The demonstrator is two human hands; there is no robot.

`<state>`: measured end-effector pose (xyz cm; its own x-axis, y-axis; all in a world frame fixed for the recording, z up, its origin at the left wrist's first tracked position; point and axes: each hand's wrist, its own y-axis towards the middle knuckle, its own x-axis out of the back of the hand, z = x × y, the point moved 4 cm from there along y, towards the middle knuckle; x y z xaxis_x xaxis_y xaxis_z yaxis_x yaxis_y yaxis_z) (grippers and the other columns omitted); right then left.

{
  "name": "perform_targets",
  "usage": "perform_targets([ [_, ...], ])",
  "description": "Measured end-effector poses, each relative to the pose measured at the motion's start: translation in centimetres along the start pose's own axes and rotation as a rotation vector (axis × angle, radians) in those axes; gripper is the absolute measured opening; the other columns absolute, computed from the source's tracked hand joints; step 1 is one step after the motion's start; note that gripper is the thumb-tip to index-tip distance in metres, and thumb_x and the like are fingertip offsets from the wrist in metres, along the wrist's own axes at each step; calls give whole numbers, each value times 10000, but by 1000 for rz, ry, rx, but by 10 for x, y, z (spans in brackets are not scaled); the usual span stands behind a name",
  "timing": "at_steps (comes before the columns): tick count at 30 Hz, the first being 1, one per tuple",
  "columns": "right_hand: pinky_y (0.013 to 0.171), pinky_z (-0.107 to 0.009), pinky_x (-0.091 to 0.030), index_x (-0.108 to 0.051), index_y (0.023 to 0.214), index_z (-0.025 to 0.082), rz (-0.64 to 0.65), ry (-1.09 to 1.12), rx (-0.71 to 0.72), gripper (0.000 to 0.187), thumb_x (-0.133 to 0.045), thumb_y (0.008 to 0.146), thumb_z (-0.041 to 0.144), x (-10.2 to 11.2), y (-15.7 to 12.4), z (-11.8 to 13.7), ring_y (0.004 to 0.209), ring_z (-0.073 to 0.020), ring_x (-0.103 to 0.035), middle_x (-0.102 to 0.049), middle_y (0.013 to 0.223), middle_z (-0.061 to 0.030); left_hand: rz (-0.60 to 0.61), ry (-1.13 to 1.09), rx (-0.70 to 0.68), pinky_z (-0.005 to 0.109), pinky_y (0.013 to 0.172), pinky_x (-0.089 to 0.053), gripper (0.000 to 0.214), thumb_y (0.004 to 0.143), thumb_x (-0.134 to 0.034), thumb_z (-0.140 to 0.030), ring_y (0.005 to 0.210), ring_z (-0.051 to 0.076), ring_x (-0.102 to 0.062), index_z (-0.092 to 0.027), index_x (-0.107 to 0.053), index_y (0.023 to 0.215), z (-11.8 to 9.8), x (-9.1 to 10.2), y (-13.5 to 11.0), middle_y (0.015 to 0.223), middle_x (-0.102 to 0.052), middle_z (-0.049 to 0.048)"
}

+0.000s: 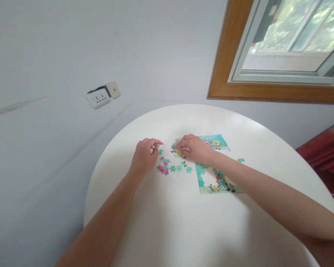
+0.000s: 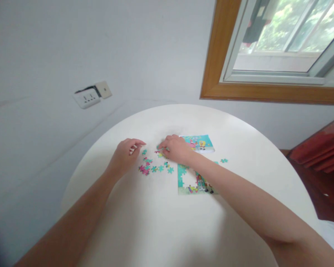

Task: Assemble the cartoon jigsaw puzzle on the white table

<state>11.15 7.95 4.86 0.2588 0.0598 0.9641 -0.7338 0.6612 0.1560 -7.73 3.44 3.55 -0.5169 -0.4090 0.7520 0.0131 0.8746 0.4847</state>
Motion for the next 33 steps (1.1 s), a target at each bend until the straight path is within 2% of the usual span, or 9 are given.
perform_targets([
  [4, 895, -340, -399, -699, 1155, 260, 66, -70, 2, 292, -552, 909, 315, -7, 17, 0, 1068, -250, -553, -636, 1092, -101, 2, 5, -22, 372, 832, -466, 253, 838, -449, -191, 824, 210, -584, -181, -681, 939, -1, -2, 0, 862, -644, 57],
  [11, 871, -345, -417, -723, 1089, 295, 139, -71, -11, 263, -616, 848, 293, -11, 33, -6, 1079, -265, -559, -637, 1098, -88, 0, -4, 5, 358, 812, -476, 249, 840, -460, -211, 806, 202, -588, -189, -688, 939, -1, 0, 0, 837, -632, 48],
  [17, 802, -260, -429, -750, 1008, 197, 206, 65, -44, 240, -688, 778, 223, -10, 44, -8, 970, -211, -615, -692, 1027, -83, 55, 36, -53, 394, 897, -445, 246, 842, -483, -221, 869, 217, -584, -187, -686, 977, -2, -6, -1, 883, -647, 53],
  [22, 637, -197, -408, -738, 954, 177, 200, 138, -56, 200, -682, 762, 178, -11, 43, -7, 739, -124, -612, -715, 854, -23, 133, 125, -68, 427, 947, -411, 269, 860, -551, -315, 959, 249, -549, -203, -710, 1046, -5, -23, -6, 942, -614, 78],
  [25, 600, -189, -389, -722, 925, 158, 173, 236, -41, 189, -658, 752, 121, -15, 40, -6, 668, -99, -577, -698, 781, -1, 164, 135, -55, 419, 942, -411, 223, 860, -567, -310, 957, 245, -542, -212, -730, 976, -7, -31, -7, 934, -605, 74],
  [28, 599, -198, -386, -713, 899, 137, 126, 368, -12, 188, -635, 739, 77, -14, 36, -6, 658, -98, -557, -678, 757, 1, 156, 126, -70, 420, 934, -407, 191, 859, -563, -284, 929, 241, -543, -193, -725, 902, -10, -31, -5, 913, -613, 72],
  [31, 657, -216, -409, -710, 930, 131, 51, 445, 27, 211, -612, 754, 67, 2, 21, -8, 704, -104, -561, -682, 801, -13, 138, 79, -99, 425, 933, -400, 201, 870, -552, -292, 923, 242, -547, -183, -719, 901, -19, -24, -4, 902, -618, 73],
  [33, 711, -234, -428, -707, 964, 142, -27, 470, 54, 219, -607, 777, 87, 20, 0, -12, 758, -110, -564, -691, 895, -32, 131, 36, -122, 422, 929, -399, 191, 869, -564, -300, 916, 235, -550, -187, -719, 879, -32, -21, -5, 899, -615, 68],
])
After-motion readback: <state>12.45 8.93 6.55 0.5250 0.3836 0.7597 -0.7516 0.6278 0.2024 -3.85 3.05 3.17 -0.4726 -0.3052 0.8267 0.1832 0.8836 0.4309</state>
